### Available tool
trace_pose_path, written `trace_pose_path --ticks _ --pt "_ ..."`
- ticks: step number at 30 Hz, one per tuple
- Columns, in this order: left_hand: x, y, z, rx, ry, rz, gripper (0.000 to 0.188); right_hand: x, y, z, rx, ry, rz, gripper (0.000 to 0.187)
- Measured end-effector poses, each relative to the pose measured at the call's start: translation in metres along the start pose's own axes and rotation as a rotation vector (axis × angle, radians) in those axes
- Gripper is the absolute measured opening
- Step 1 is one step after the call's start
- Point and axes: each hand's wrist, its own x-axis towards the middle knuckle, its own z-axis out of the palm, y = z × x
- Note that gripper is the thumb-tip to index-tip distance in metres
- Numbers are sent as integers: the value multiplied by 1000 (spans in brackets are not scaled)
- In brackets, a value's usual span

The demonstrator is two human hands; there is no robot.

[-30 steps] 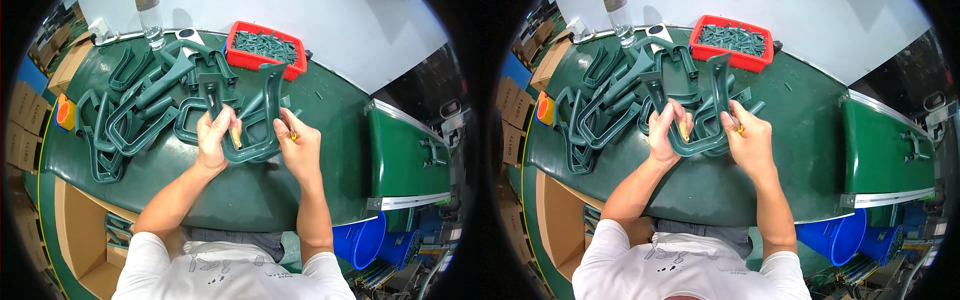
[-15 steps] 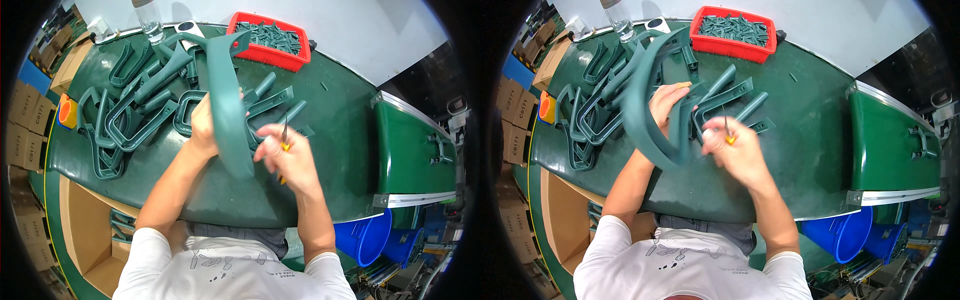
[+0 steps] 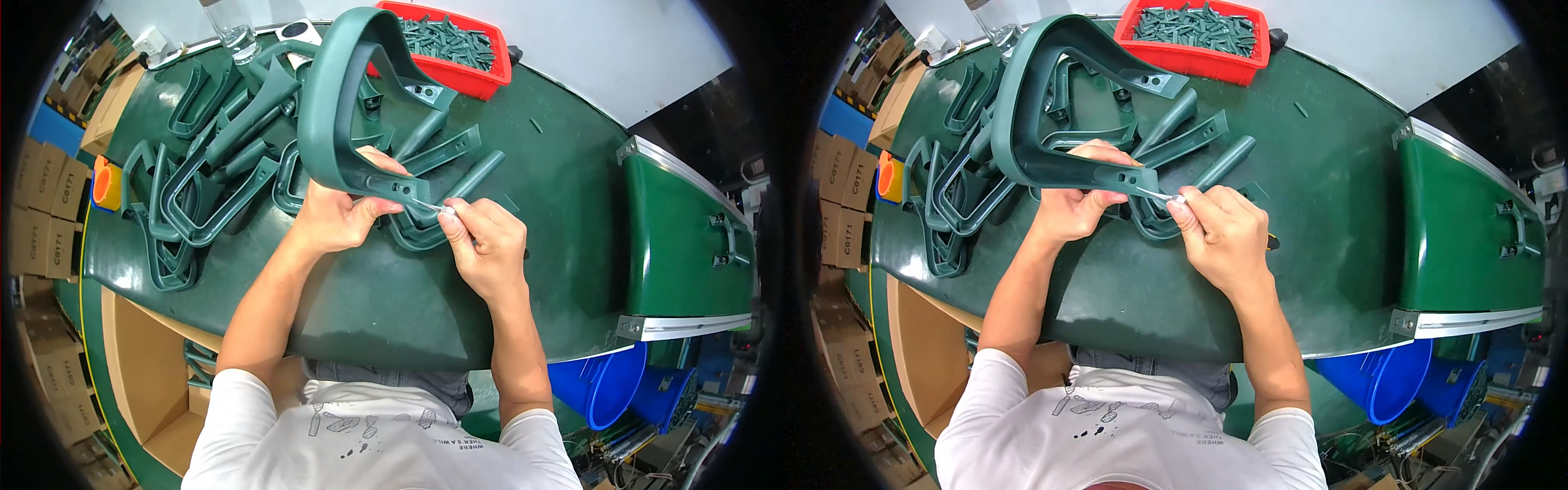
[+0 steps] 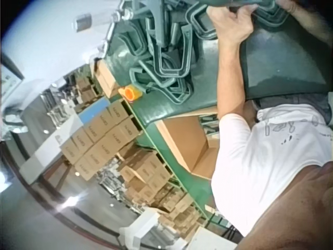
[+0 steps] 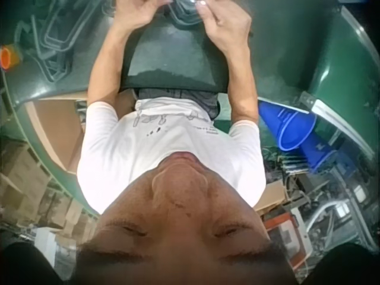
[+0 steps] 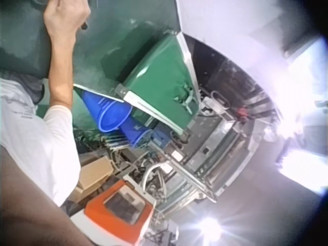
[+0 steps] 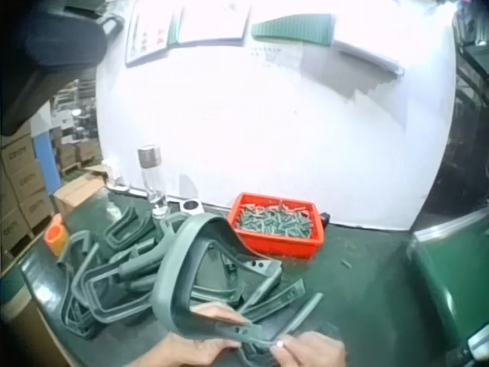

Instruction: The recorder is using a small yellow tool to clean or deburr the edges of green plastic components on a workbench.

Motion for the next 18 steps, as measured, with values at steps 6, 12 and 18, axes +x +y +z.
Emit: trace_pose_path --ticks 6,12,18 --pt "2 0 -3 65 -61 33 33 0 1 -1 -92 -9 -43 16" --pt "1 1 0 -53 -76 -26 31 0 3 -4 -136 4 -33 15" --pt "-2 -3 3 -282 -15 -65 33 -1 3 -8 138 -12 85 17"
